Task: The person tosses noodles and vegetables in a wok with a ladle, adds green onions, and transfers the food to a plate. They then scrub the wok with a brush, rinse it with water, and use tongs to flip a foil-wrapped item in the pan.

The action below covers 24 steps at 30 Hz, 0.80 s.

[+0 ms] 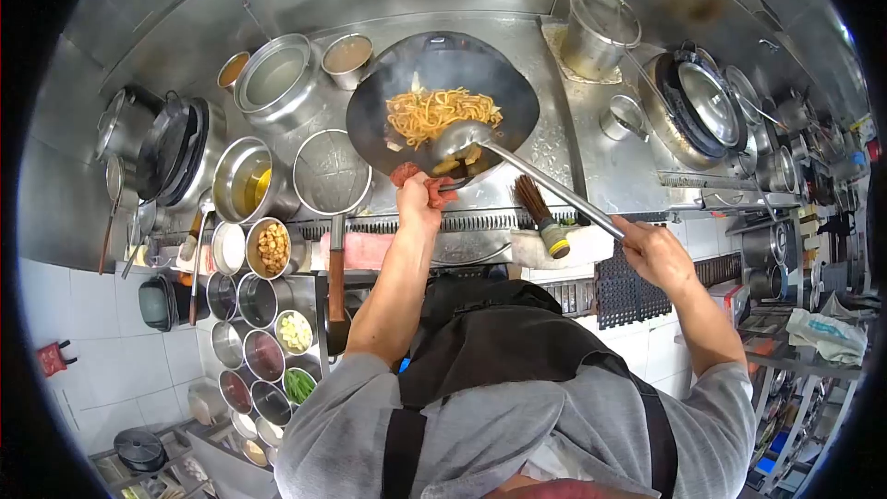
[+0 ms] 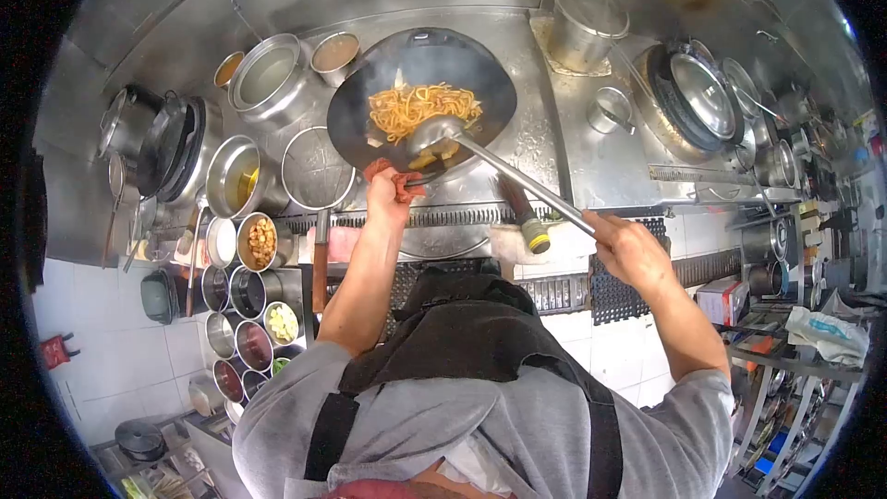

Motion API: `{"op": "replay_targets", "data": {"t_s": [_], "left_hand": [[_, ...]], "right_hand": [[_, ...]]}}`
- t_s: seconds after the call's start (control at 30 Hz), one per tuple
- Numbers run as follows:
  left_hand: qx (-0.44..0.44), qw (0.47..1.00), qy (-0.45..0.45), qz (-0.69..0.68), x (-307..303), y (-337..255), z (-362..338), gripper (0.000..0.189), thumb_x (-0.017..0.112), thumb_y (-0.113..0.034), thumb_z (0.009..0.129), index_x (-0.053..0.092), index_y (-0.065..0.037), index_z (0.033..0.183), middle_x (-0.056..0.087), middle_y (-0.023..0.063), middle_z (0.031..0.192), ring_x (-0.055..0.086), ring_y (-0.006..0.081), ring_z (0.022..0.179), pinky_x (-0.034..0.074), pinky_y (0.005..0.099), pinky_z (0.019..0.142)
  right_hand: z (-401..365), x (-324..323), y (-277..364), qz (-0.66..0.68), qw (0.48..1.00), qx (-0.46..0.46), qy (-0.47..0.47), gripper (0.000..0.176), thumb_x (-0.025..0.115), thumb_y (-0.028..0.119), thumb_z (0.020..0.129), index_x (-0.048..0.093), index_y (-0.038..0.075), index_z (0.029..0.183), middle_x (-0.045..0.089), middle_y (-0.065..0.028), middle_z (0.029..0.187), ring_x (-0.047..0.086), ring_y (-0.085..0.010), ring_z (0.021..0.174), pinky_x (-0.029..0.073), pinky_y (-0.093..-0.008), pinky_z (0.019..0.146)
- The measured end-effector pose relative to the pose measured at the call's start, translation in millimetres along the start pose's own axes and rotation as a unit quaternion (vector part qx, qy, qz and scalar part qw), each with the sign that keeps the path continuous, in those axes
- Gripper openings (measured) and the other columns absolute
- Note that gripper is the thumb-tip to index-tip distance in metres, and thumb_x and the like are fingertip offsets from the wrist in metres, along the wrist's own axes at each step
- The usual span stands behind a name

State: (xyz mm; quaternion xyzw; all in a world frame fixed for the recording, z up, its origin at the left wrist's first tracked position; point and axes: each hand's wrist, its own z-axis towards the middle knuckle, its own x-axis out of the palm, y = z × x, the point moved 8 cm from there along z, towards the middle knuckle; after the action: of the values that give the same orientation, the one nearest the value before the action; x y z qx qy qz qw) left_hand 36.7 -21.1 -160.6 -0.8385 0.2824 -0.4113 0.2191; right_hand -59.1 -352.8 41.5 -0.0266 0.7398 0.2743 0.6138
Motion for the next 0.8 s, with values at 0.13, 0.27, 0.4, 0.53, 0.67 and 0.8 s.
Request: {"op": "replay_targets", "data": {"t_s": [0.13, 0.27, 0.4, 0.53, 0.67, 0.8], "left_hand": [[0.059, 0.998, -0.008, -0.001, 13.3, -22.9, -31.2, 0.013, 0.043, -0.004, 0.078, 0.054, 0.001, 0.082, 0.061, 0.0167, 0.070, 0.061, 0.0265, 0.056, 0.052, 0.0387, 0.041], [0.116, 0.993, 0.023, 0.019, 21.6, -30.0, -50.5, 0.016, 0.044, -0.004, 0.075, 0.052, -0.002, 0.088, 0.058, 0.0135, 0.069, 0.061, 0.0231, 0.058, 0.052, 0.0371, 0.041], [0.229, 0.972, 0.011, 0.044, 6.4, -11.9, -73.0, 0.055, 0.047, 0.003, 0.067, 0.036, -0.008, 0.120, 0.058, 0.0130, 0.069, 0.056, 0.0219, 0.048, 0.044, 0.0325, 0.032], [0.206, 0.975, 0.007, 0.079, -7.5, -14.7, -67.8, 0.057, 0.047, 0.003, 0.067, 0.034, -0.010, 0.121, 0.057, 0.0133, 0.066, 0.055, 0.0221, 0.045, 0.042, 0.0323, 0.031], [0.001, 0.996, -0.036, 0.079, -63.4, -11.7, -36.6, 0.022, 0.042, 0.002, 0.074, 0.046, -0.001, 0.095, 0.060, 0.0165, 0.066, 0.058, 0.0239, 0.047, 0.047, 0.0374, 0.032], [0.073, 0.993, -0.036, 0.089, -75.9, -1.5, -57.2, 0.014, 0.043, 0.001, 0.075, 0.048, 0.000, 0.088, 0.061, 0.0178, 0.067, 0.059, 0.0226, 0.048, 0.050, 0.0378, 0.035]], "right_hand": [[-9.1, -1.6, -5.2, 0.041, 0.993, 0.048, -0.097, 0.057, 0.060, -0.005, 0.071, 0.049, 0.000, 0.127, 0.058, -0.0158, 0.078, 0.060, -0.0332, 0.070, 0.048, -0.0394, 0.062], [16.8, 3.9, -6.8, -0.004, 0.986, 0.092, -0.141, 0.061, 0.055, 0.001, 0.078, 0.036, 0.003, 0.136, 0.055, -0.0192, 0.090, 0.058, -0.0393, 0.075, 0.047, -0.0466, 0.068], [59.7, 54.1, -21.8, 0.016, 0.982, 0.059, -0.178, 0.063, 0.051, 0.001, 0.079, 0.031, 0.001, 0.138, 0.056, -0.0165, 0.077, 0.059, -0.0366, 0.065, 0.049, -0.0435, 0.059], [70.4, 102.6, 44.7, 0.603, 0.775, 0.174, 0.076, 0.058, 0.056, 0.003, 0.080, 0.039, 0.002, 0.136, 0.051, -0.0019, 0.067, 0.051, -0.0107, 0.048, 0.041, -0.0259, 0.038], [53.5, 124.6, 66.6, 0.711, 0.647, 0.257, 0.093, 0.046, 0.059, 0.009, 0.077, 0.048, -0.006, 0.119, 0.054, -0.0033, 0.071, 0.049, -0.0113, 0.047, 0.037, -0.0237, 0.036], [50.2, 135.4, 74.5, 0.708, 0.649, 0.255, 0.107, 0.051, 0.058, 0.011, 0.076, 0.046, -0.005, 0.123, 0.054, -0.0040, 0.072, 0.049, -0.0115, 0.046, 0.037, -0.0236, 0.036]]}}
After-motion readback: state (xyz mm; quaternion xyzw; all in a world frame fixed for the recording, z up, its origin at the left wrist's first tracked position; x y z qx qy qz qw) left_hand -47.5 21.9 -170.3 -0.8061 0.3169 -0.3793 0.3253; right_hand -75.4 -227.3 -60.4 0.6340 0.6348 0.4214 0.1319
